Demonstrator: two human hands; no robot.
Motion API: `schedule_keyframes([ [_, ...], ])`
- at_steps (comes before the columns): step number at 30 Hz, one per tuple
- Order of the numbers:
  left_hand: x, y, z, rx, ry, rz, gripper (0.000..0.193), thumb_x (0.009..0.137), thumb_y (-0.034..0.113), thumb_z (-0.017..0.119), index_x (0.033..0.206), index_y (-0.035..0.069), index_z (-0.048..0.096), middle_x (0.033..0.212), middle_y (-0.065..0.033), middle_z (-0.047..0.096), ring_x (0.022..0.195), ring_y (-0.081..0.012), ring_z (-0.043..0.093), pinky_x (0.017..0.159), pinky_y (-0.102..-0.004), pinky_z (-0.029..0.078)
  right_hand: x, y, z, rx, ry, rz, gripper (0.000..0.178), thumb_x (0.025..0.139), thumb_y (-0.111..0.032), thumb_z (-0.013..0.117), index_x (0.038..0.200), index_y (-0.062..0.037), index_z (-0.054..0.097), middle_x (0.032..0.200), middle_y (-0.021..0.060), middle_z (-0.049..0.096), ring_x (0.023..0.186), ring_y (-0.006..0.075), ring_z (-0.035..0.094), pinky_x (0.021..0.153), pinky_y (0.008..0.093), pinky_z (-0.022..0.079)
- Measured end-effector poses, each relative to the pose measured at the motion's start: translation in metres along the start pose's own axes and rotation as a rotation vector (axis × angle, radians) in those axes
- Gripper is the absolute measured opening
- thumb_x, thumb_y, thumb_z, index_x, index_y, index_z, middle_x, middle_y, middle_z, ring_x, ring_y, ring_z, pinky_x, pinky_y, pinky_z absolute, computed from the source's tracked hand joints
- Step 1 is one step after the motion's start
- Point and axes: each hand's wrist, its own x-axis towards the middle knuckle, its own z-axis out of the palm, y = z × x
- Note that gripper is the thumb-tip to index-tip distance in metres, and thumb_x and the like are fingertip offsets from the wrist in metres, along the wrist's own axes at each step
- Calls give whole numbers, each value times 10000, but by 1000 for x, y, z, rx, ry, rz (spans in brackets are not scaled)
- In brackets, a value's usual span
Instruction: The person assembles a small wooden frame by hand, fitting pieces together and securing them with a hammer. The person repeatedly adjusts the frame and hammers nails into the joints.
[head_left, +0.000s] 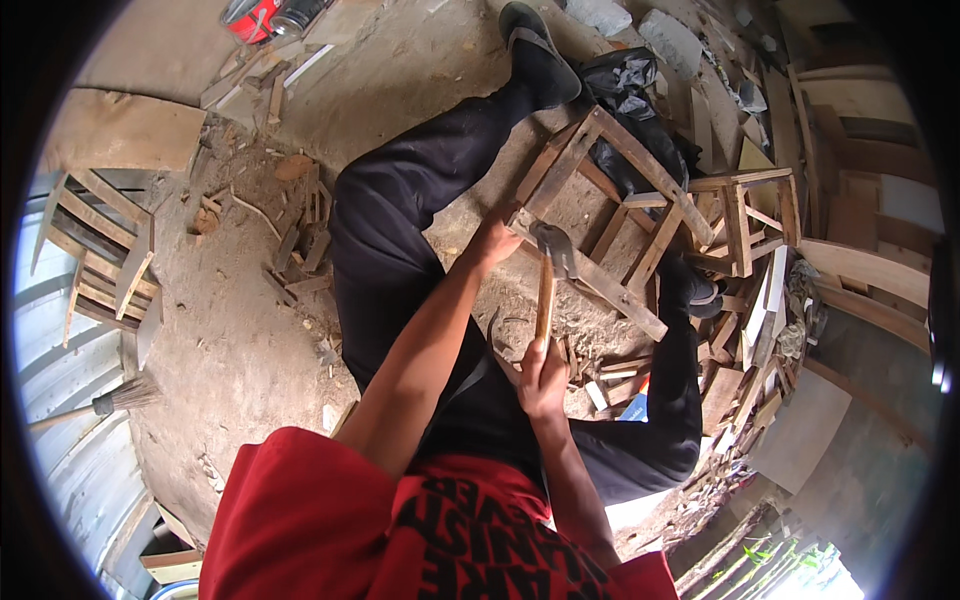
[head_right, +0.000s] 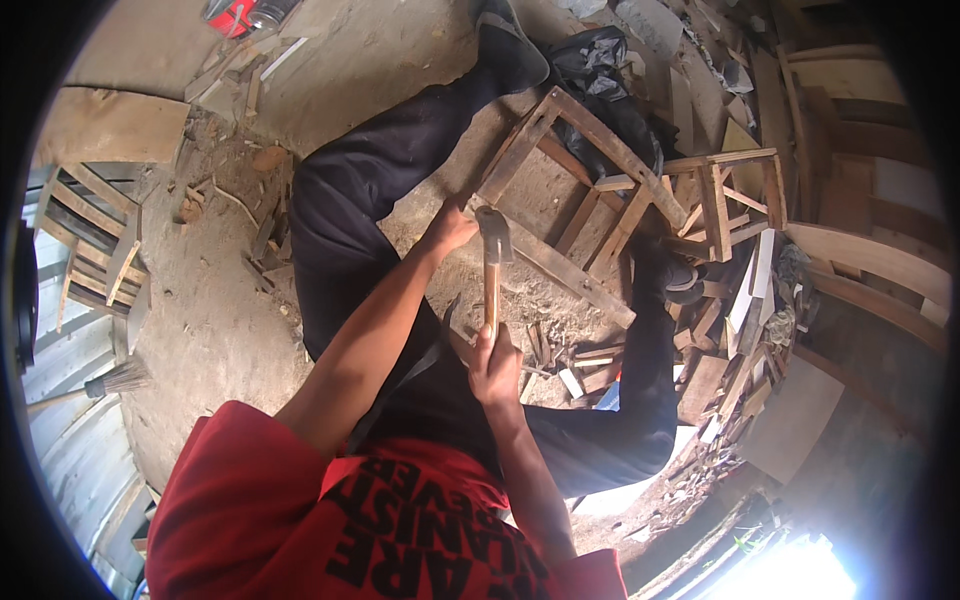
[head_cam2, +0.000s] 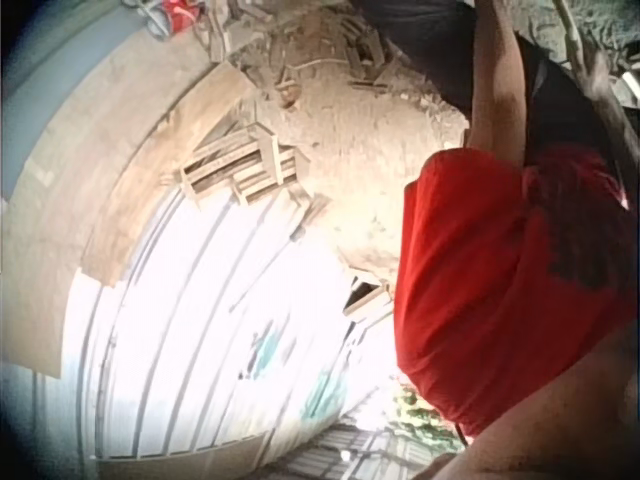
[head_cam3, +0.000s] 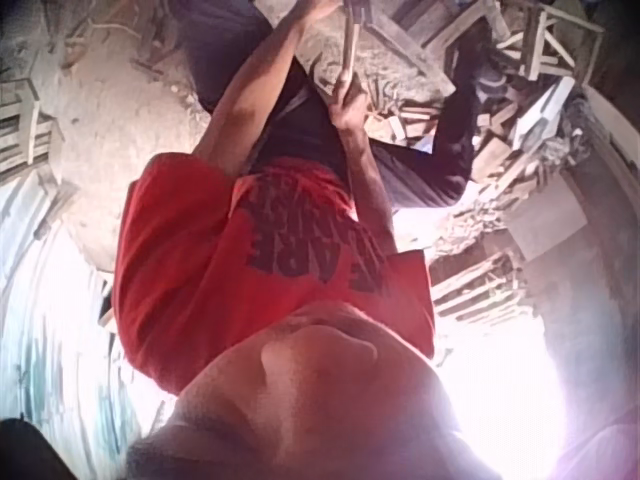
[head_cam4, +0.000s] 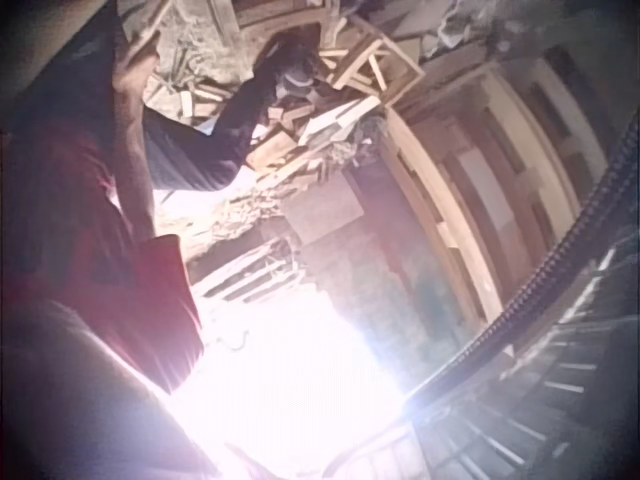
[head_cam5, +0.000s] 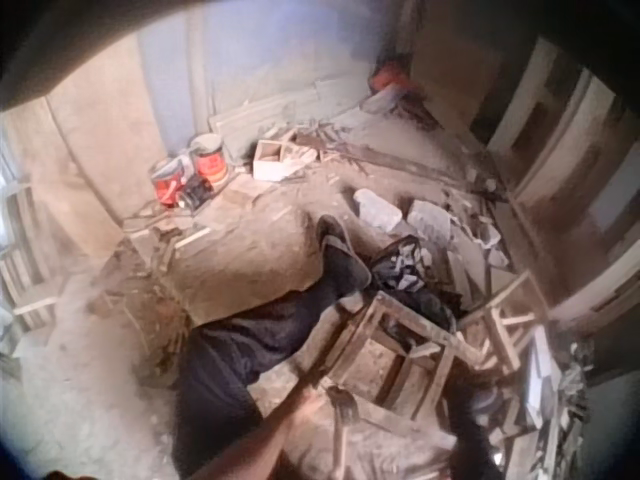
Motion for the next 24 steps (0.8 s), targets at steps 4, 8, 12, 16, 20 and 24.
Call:
schedule_keyframes([
  [4, 5, -28, 4, 213, 69, 146, 306, 829, 58, 674, 1132, 34, 635, 1094, -183, 682, 1050, -324, 646, 883, -403, 512, -8, -11, 2, 263, 57, -171, 488, 1042, -484, 375, 829, -48, 436, 572, -44, 379, 460, 47, 355, 417, 224, 278],
  [8, 6, -23, 5, 191, 69, 142, 305, 818, 38, 673, 1121, 36, 639, 1108, -192, 676, 1051, -333, 643, 890, -388, 510, -1, -7, 10, 270, 108, -289, 506, 1039, -494, 370, 797, -54, 433, 565, -38, 379, 454, 52, 354, 415, 229, 287],
  [12, 5, -11, 6, 5, 38, 181, 308, 802, 28, 679, 1108, 35, 642, 1090, -198, 673, 1031, -345, 643, 883, -387, 510, -2, 1, 8, 75, -3, 27, 432, 1064, -412, 393, 866, -42, 496, 586, -57, 414, 492, 61, 430, 426, 244, 312],
  [16, 4, -17, 4, 251, 186, 284, 283, 806, 73, 691, 1083, 31, 651, 1050, -190, 682, 996, -339, 654, 851, -390, 517, -16, -43, -14, 414, 74, -351, 424, 1041, -408, 407, 872, -22, 460, 610, 33, 436, 488, 93, 367, 436, 235, 291],
  [20, 4, -5, 8, 133, 71, 176, 239, 809, 118, 712, 1027, 29, 672, 986, -181, 696, 925, -323, 672, 799, -403, 522, -3, 17, 0, -23, 249, -731, 427, 1026, -419, 461, 788, -64, 485, 569, 39, 405, 456, 153, 385, 436, 307, 309],
  [24, 20, -30, 6, -109, 47, 20, 261, 800, 127, 737, 1033, 29, 670, 965, -158, 697, 922, -286, 667, 797, -385, 523, 0, -17, -4, -116, -63, -17, 449, 1046, -344, 410, 968, 55, 600, 556, 197, 549, 490, 360, 603, 483, 431, 435],
])
